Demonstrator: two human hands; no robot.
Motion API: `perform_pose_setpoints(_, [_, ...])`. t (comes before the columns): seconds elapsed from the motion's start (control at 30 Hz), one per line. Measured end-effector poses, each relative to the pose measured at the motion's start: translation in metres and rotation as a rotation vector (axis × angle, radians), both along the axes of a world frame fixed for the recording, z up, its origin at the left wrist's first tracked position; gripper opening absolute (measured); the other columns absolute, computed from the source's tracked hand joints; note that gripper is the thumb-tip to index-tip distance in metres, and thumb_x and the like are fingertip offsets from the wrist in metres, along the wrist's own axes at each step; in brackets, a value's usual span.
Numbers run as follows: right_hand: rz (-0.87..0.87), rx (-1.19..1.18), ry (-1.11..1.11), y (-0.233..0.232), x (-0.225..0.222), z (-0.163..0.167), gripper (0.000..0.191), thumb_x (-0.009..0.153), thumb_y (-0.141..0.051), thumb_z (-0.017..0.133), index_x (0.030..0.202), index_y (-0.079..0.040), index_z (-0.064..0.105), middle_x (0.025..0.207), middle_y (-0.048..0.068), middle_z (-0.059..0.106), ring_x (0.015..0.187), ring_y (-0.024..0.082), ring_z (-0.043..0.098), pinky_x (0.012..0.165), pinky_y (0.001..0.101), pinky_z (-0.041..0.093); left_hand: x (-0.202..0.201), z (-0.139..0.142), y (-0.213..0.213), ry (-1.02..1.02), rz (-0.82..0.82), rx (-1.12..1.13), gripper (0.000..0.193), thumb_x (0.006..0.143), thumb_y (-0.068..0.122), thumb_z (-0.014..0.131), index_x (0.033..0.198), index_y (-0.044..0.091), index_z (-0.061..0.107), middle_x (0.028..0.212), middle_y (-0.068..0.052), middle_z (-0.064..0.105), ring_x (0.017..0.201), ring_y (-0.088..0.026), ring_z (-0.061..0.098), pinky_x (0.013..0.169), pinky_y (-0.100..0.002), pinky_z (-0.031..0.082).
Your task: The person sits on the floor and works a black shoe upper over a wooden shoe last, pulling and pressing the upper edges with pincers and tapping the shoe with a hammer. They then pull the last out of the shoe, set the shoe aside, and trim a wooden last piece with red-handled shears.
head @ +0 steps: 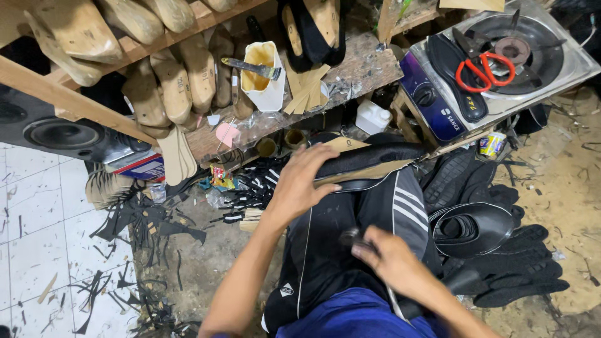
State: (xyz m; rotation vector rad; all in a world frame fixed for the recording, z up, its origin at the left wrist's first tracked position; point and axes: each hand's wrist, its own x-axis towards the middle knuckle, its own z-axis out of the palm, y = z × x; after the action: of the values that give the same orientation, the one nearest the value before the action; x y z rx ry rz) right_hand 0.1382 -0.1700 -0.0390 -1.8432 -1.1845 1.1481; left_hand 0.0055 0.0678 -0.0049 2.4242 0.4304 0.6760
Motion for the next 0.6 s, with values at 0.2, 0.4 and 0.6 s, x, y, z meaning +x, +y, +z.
perform_pose_setpoints(0.2, [-0.386, 0.168, 0.794, 0.004, 0.046, -0.019, 0.016, 0.099, -0.007, 0.066, 0.100, -0.005, 0.050, 0.095, 0.016, 0.066, 0.081, 0.025, 0.071, 0.071, 0.0426, 0.062, 0.021, 0.017, 0.000, -0.023, -0.031, -0.030, 0.036, 0.093, 0.005, 0.068, 0.129, 0.005, 0.066, 0.128, -0.014, 0.071, 0.122, -0.031, 0.068, 0.102, -0.039, 0.056])
perform_pose_setpoints(0.4, [-0.368, 0.123, 1.005, 0.010, 0.056, 0.008, 0.017, 0.092, 0.002, 0.060, 0.108, 0.005, 0.059, 0.120, 0.028, 0.069, 0.105, 0.038, 0.072, 0.093, 0.0487, 0.058, 0.032, 0.025, -0.013, 0.050, -0.050, -0.043, 0.047, 0.085, 0.012, 0.074, 0.130, 0.002, 0.063, 0.128, -0.018, 0.068, 0.119, -0.036, 0.065, 0.100, -0.044, 0.052])
perform_pose_setpoints(0.6, [-0.257, 0.074, 1.118, 0.038, 0.078, 0.050, 0.035, 0.087, 0.002, 0.056, 0.121, 0.006, 0.063, 0.133, 0.027, 0.065, 0.126, 0.039, 0.063, 0.105, 0.0494, 0.050, 0.048, 0.023, -0.021, -0.023, -0.109, 0.056, 0.059, 0.082, 0.010, 0.076, 0.139, 0.003, 0.059, 0.141, -0.017, 0.063, 0.132, -0.037, 0.059, 0.110, -0.043, 0.048])
